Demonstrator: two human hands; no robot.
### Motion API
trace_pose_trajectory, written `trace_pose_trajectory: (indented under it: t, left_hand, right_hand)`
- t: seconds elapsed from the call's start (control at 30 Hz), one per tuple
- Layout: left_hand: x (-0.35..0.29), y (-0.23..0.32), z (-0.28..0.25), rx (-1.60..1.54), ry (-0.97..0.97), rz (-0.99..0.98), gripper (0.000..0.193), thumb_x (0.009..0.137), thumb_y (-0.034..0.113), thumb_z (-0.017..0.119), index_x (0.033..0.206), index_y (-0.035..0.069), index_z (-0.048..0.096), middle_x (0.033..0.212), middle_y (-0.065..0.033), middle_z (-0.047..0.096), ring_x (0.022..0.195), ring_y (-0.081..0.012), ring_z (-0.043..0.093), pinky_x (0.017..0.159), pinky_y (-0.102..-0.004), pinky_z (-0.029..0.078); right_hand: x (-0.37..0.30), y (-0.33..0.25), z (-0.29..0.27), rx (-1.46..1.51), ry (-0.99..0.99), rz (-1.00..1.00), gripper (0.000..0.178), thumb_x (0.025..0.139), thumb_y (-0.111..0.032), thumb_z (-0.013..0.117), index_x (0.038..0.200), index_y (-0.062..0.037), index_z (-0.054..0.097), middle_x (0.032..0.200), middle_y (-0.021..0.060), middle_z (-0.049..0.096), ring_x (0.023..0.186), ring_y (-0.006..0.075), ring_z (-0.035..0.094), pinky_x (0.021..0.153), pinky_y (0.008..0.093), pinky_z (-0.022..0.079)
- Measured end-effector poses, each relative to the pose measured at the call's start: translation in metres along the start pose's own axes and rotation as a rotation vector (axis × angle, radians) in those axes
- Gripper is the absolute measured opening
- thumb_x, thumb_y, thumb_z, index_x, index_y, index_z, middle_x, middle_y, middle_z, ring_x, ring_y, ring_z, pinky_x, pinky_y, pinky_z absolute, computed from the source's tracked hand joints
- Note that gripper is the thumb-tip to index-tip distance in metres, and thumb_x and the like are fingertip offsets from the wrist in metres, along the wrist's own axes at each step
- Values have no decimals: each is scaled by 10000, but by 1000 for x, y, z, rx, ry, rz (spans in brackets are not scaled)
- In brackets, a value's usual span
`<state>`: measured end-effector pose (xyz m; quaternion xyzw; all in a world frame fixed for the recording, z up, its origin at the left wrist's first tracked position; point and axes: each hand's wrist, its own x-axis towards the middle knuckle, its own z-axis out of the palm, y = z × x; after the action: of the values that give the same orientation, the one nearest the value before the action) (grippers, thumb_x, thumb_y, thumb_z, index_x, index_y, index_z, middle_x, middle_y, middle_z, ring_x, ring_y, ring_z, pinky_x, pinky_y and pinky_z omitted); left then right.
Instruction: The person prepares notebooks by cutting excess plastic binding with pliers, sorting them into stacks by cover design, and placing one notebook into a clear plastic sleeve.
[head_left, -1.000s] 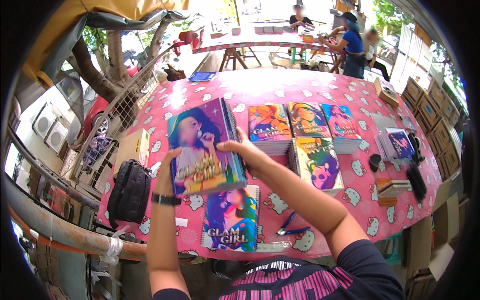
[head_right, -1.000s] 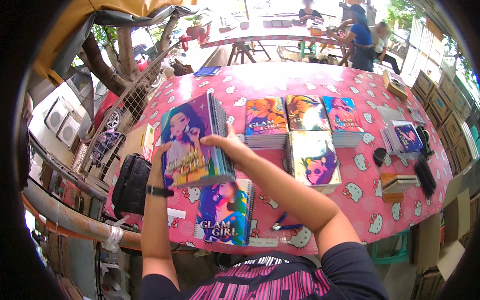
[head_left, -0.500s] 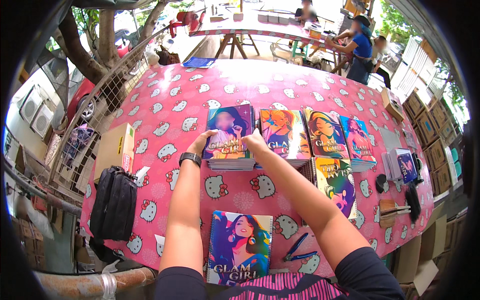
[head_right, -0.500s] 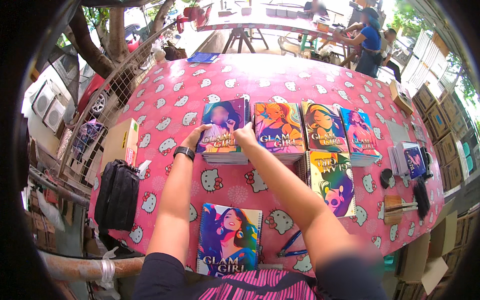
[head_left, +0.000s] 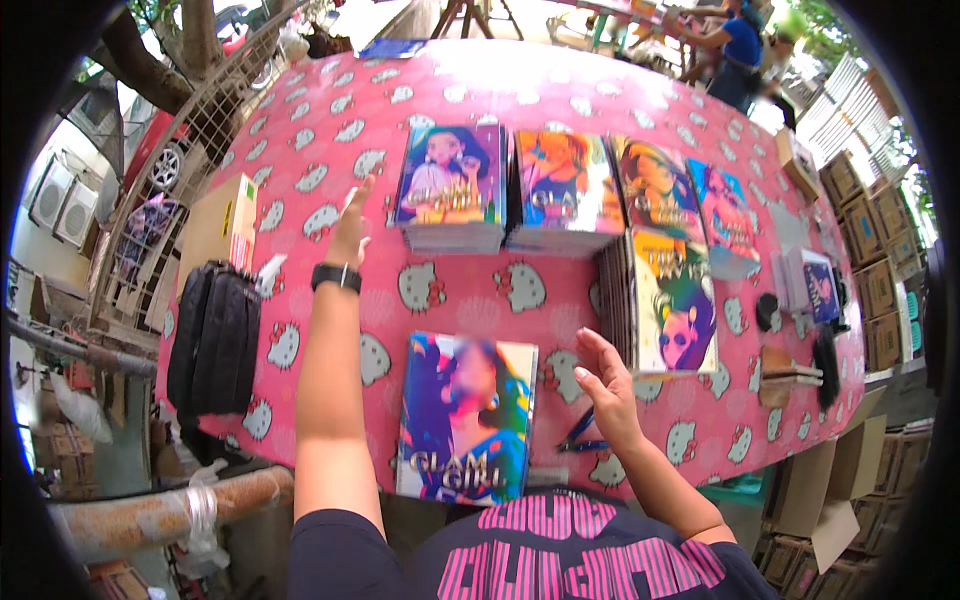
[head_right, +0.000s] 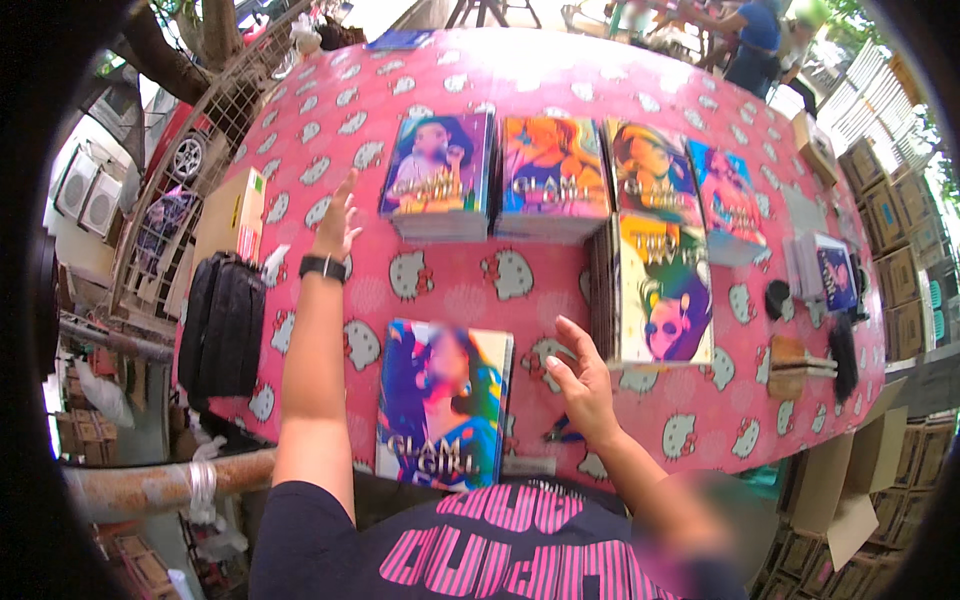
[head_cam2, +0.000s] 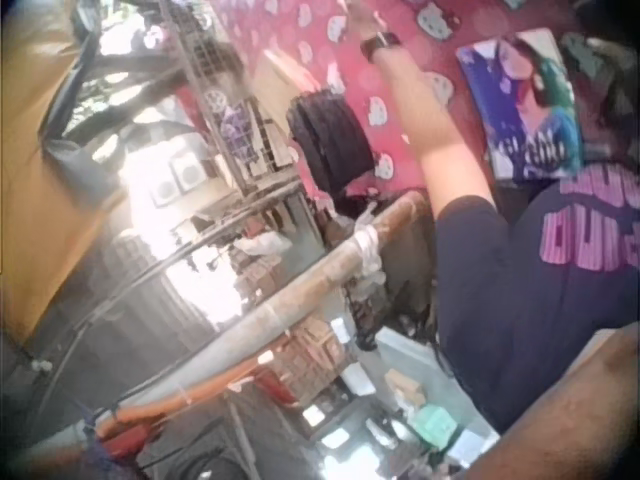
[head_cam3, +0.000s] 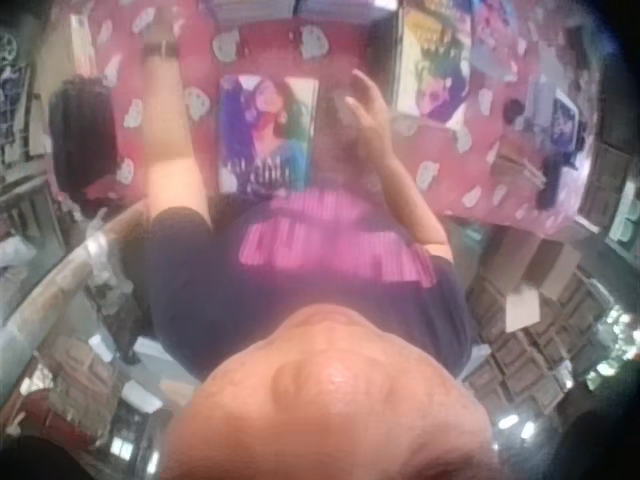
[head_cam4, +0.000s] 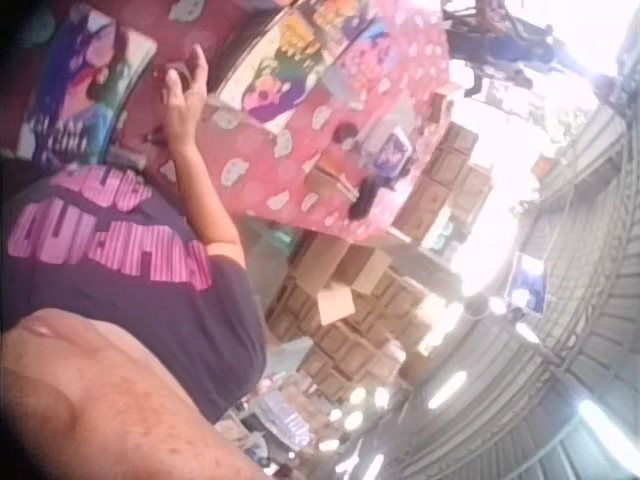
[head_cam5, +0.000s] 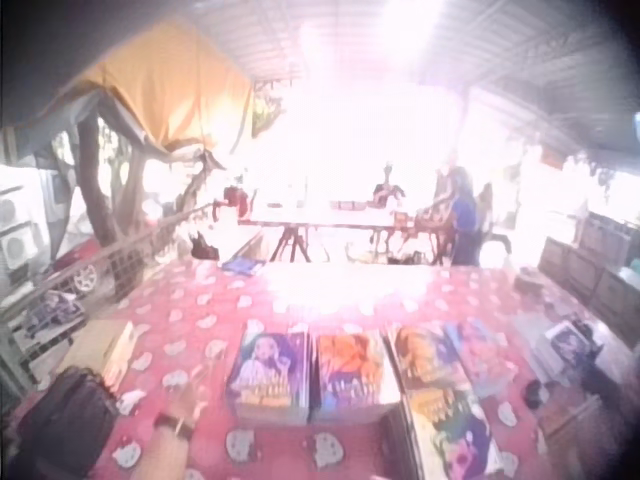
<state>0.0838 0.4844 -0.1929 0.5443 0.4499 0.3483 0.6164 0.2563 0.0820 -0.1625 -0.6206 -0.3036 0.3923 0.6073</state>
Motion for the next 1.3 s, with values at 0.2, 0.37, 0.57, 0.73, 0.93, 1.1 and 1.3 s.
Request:
trace_pose_trajectory:
  t: [0.2, 0.37, 0.57, 0.73, 0.93, 1.1, 1.3]
  left_hand:
    - [-206, -66, -33, -71, -208, -341, 793, 892, 557, 513, 1484, 111, 232, 1472, -57, 349, 1337, -198, 326, 1071, -443, 291]
    - [-282, -56, -13, -277, -363, -448, 627, 890, 401, 580, 1361, 36, 385, 1223, -89, 555, 1033, -144, 575, 851, -282, 501]
    - [-296, -36, 1, -275, -361, -449, 510, 821, 327, 634, 1203, 15, 504, 1014, -92, 640, 820, -141, 657, 717, -274, 559]
    - [-295, -44, -5, -329, -284, -493, 360, 800, 291, 646, 1042, 30, 589, 853, -78, 670, 667, -160, 666, 617, -290, 574]
    - [-285, -42, -21, -450, -285, -518, 340, 778, 288, 642, 996, 30, 604, 832, -81, 673, 665, -194, 667, 618, -335, 583]
    - [-285, -57, -23, -421, -206, -487, 295, 775, 244, 629, 961, 16, 609, 826, -91, 675, 665, -203, 673, 602, -316, 583]
    - [-285, -47, -10, -260, -350, -501, 397, 796, 237, 644, 1112, 11, 563, 925, -77, 661, 761, -166, 667, 683, -290, 565]
  right_hand:
    - [-45, 68, 16, 10, -189, 325, 695, 944, -326, 513, 1438, 61, 215, 1478, 208, 294, 1375, 260, 279, 1108, 323, 228]
    - [-52, 44, 48, 378, -188, 603, 671, 959, -492, 407, 1435, -50, 243, 1360, 141, 442, 1205, 224, 450, 974, 349, 387]
    - [-46, 31, 57, 529, -88, 602, 625, 892, -609, 476, 1296, -132, 488, 1276, 54, 551, 1121, 161, 502, 955, 331, 359]
    - [-32, 35, 50, 597, -39, 670, 513, 863, -604, 527, 1019, -124, 617, 846, 0, 625, 767, 145, 559, 786, 313, 433]
    - [-15, 66, 48, 585, -132, 618, 361, 948, -352, 513, 1133, -47, 569, 945, 49, 637, 788, 135, 588, 717, 320, 474]
    - [6, 80, 44, 354, -202, 499, 313, 929, -141, 558, 1190, 27, 521, 1005, 96, 628, 832, 137, 610, 717, 297, 501]
    - [9, 60, 10, -429, 57, 24, 296, 741, -9, 697, 1007, 16, 570, 838, 50, 622, 742, 133, 580, 658, 276, 481]
